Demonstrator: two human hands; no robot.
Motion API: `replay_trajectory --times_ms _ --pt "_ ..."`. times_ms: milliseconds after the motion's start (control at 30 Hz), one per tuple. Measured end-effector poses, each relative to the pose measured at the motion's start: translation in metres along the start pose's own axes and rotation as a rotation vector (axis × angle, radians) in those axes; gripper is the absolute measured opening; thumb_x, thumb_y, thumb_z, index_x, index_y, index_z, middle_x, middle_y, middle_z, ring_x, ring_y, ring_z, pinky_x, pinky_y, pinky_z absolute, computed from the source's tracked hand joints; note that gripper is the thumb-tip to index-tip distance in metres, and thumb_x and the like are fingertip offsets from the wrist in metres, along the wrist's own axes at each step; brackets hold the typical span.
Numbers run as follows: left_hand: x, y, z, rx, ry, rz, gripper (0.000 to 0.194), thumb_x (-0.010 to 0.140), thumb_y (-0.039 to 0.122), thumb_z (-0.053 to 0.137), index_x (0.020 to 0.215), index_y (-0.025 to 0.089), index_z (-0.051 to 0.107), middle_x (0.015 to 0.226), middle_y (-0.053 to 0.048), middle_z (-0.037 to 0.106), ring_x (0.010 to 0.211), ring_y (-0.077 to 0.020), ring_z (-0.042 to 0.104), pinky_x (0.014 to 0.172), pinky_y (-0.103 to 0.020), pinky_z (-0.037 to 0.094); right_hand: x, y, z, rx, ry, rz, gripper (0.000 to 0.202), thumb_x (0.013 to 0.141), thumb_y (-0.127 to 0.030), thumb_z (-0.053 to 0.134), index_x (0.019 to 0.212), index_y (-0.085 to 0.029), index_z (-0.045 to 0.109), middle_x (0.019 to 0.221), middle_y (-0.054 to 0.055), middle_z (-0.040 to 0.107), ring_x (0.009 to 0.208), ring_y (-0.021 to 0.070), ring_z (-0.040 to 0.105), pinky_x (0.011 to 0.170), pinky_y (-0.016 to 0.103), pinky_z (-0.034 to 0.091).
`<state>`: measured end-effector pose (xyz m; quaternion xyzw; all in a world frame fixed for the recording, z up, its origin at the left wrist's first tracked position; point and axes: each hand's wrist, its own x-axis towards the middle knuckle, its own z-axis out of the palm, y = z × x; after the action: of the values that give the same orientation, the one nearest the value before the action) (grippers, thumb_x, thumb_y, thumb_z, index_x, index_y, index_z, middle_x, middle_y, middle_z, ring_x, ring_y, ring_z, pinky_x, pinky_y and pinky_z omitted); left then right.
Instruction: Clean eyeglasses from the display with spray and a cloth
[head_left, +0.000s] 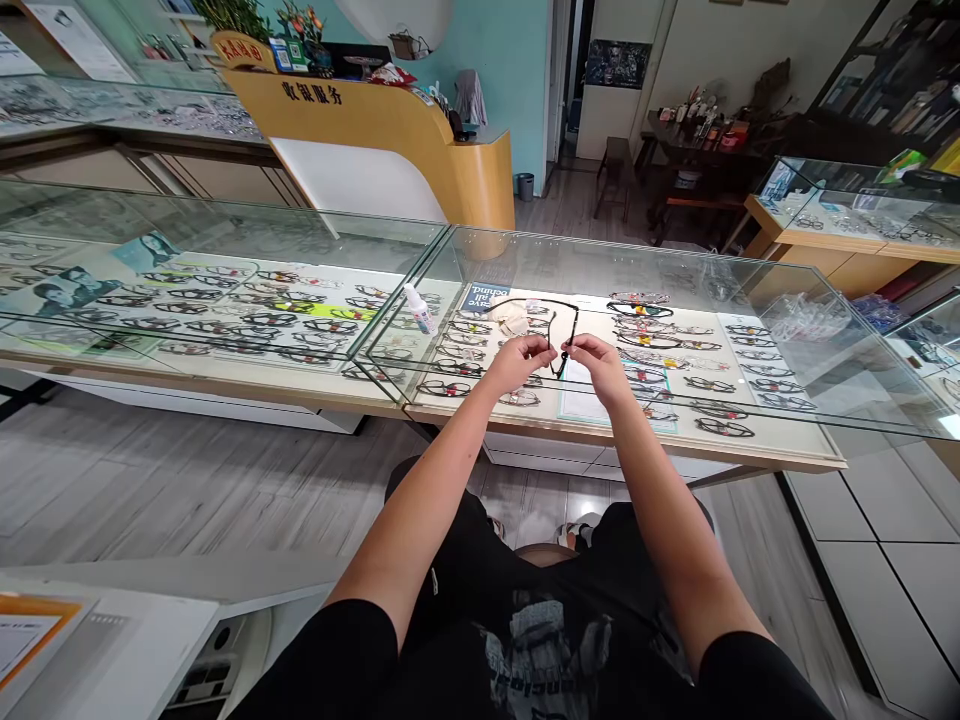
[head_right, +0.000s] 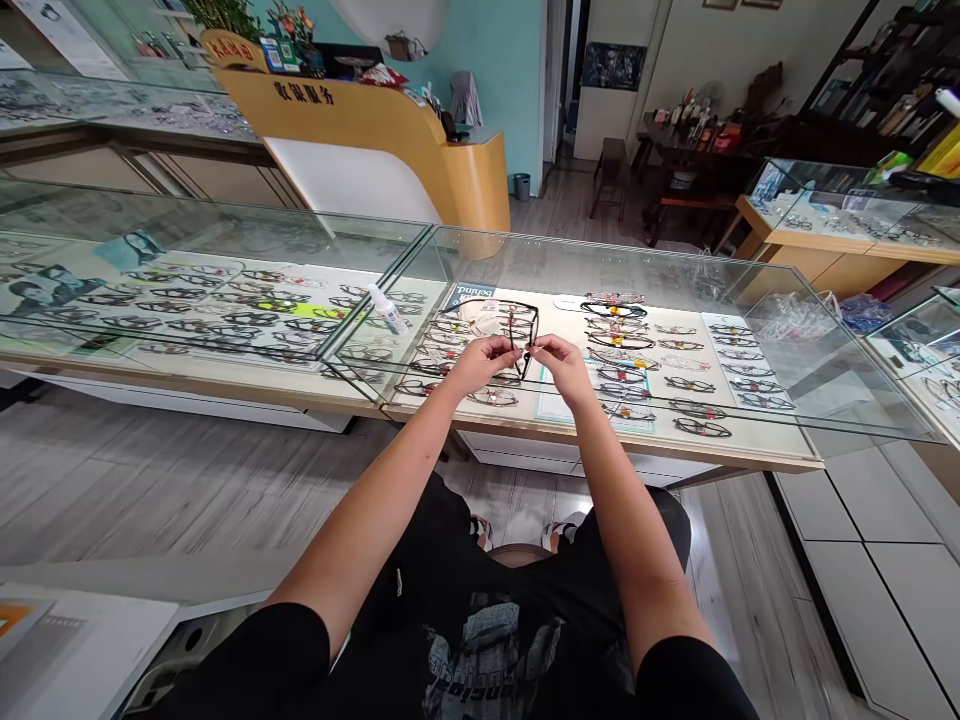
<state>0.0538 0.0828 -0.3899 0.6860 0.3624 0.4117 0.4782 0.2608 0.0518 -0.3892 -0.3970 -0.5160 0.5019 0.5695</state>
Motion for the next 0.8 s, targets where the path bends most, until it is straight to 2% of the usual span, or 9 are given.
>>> replay_trajectory --times_ms 200,367,533,633,700,800 --pt "0.0 -0.005 -0.002 -0.178 0.13 -0.023 0.047 0.079 0.061 0.085 0.091 0.018 0.071 0.08 -0.003 0.069 0.075 -0.016 0.062 0.072 -0.031 0.05 0.003 0.006 -0.006 0.055 0.152 -0.008 0.032 0.078 -0.054 0.082 0.091 -0.028 0.07 0.106 0.003 0.078 0.087 0.0194 0.064 0.079 0.034 0.052" --pt "0.005 -0.007 -0.005 -0.234 0.199 -0.045 0.054 0.076 0.067 0.086 0.092 0.018 0.069 0.078 -0.003 0.069 0.074 -0.0147 0.062 0.071 -0.03 0.049 0.004 0.005 -0.004 0.08 0.201 -0.006 0.037 0.074 -0.056 0.084 0.091 -0.027 0.067 0.109 0.004 0.078 0.089 0.0201 0.067 0.077 0.035 0.051" --pt "-0.008 0.012 -0.003 -0.261 0.136 -0.089 0.057 0.076 0.067 0.086 0.099 0.019 0.065 0.077 -0.002 0.067 0.064 -0.0126 0.058 0.06 -0.028 0.045 -0.015 -0.019 0.004 0.146 0.22 -0.039 0.039 0.074 -0.055 0.087 0.092 -0.028 0.067 0.107 0.004 0.078 0.09 0.0204 0.068 0.08 0.036 0.054" --pt "-0.031 0.026 -0.011 -0.309 0.149 -0.14 0.051 0.079 0.058 0.087 0.105 0.025 0.056 0.067 0.007 0.053 0.051 -0.0083 0.042 0.052 -0.025 0.037 -0.04 -0.041 0.007 0.203 0.21 -0.113 0.034 0.08 -0.052 0.087 0.093 -0.029 0.067 0.108 0.005 0.078 0.095 0.0223 0.069 0.088 0.039 0.057" --pt "-0.045 0.033 -0.028 -0.309 0.269 -0.141 0.044 0.084 0.052 0.084 0.1 0.027 0.052 0.064 0.009 0.044 0.049 -0.0078 0.035 0.05 -0.023 0.03 -0.059 -0.055 0.007 0.224 0.195 -0.166 0.028 0.084 -0.049 0.086 0.094 -0.03 0.067 0.107 0.006 0.078 0.1 0.0239 0.071 0.091 0.042 0.058" --pt "-0.052 0.036 -0.068 -0.244 0.69 -0.047 0.035 0.088 0.041 0.078 0.094 0.026 0.047 0.068 0.007 0.043 0.052 -0.0092 0.034 0.05 -0.024 0.029 -0.086 -0.07 0.01 0.239 0.188 -0.221 0.023 0.087 -0.046 0.086 0.092 -0.031 0.068 0.105 0.006 0.076 0.108 0.026 0.072 0.093 0.043 0.059"
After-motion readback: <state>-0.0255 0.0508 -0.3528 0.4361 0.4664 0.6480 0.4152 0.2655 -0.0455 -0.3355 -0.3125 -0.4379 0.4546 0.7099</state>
